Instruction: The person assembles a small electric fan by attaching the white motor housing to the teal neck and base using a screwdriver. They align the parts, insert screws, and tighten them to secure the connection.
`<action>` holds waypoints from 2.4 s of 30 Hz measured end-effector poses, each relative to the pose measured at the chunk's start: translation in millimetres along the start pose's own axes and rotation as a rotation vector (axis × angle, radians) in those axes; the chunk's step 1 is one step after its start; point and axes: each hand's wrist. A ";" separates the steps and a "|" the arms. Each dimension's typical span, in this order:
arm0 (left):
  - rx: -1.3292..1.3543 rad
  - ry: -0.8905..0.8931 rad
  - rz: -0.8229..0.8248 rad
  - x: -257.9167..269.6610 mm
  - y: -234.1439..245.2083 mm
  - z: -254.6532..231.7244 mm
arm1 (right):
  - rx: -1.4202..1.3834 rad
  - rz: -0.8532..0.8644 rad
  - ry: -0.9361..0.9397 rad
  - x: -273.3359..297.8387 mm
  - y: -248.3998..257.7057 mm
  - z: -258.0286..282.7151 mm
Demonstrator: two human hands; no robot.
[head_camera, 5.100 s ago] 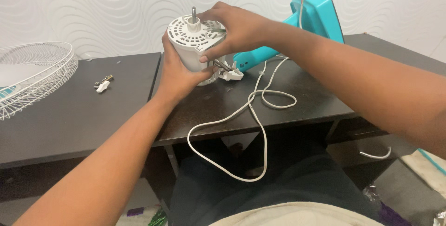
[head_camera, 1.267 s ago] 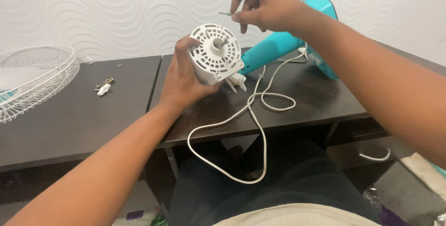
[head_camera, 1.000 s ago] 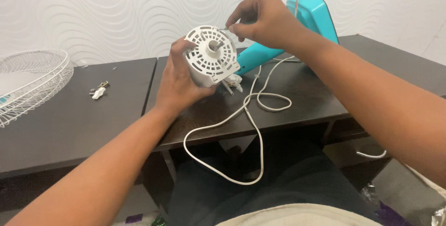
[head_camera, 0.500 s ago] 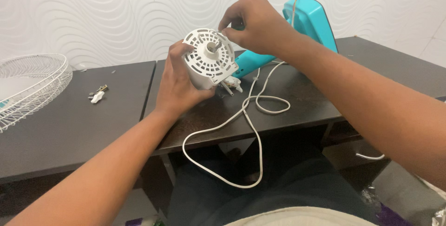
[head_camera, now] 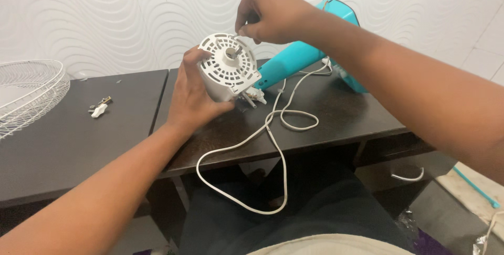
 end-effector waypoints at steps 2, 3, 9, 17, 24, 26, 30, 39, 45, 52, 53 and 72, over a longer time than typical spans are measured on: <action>-0.010 0.001 0.012 -0.9 0.7 0.3 | -0.037 0.032 -0.022 -1.0 3.3 -1.3; -0.012 0.000 0.017 -1.7 0.0 -0.2 | -0.048 0.038 -0.029 -1.3 4.4 -2.2; 0.074 0.222 0.015 -6.8 -3.0 -1.9 | -0.239 0.035 -0.106 0.9 -1.5 -18.7; 0.437 0.245 0.114 -14.5 6.1 28.4 | -1.090 -0.171 -0.379 5.7 -88.1 -40.3; 0.616 0.650 0.306 -36.9 17.6 57.6 | -1.169 -0.094 -0.272 -12.4 -139.9 -57.3; 0.673 0.705 0.211 -37.3 15.4 61.1 | -1.212 -0.056 -0.107 -9.8 -141.5 -62.7; 0.645 0.686 0.071 -37.6 6.4 64.8 | -0.971 -0.096 0.081 -10.9 -143.0 -64.0; 0.677 0.554 -0.028 -36.2 -0.1 62.3 | -0.961 -0.164 -0.178 -9.2 -136.2 -46.1; 0.657 0.370 -0.056 -22.9 1.9 56.3 | -1.079 -0.200 0.057 -3.8 -136.2 -40.8; 0.641 0.295 -0.088 -18.3 -0.8 55.3 | -1.045 -0.165 0.033 2.3 -134.3 -34.2; 0.653 0.291 -0.080 -17.3 0.0 55.2 | -1.065 -0.150 0.033 2.8 -134.9 -33.9; 0.687 0.477 -0.073 -18.3 7.4 51.2 | -0.399 -0.687 0.176 5.7 -152.7 -32.4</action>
Point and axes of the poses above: each hand's wrist, its own x-axis away from the middle knuckle, its own y-axis out of the back of the hand, z = x × y, and after that the axes turned 2 degrees about -x, right-handed
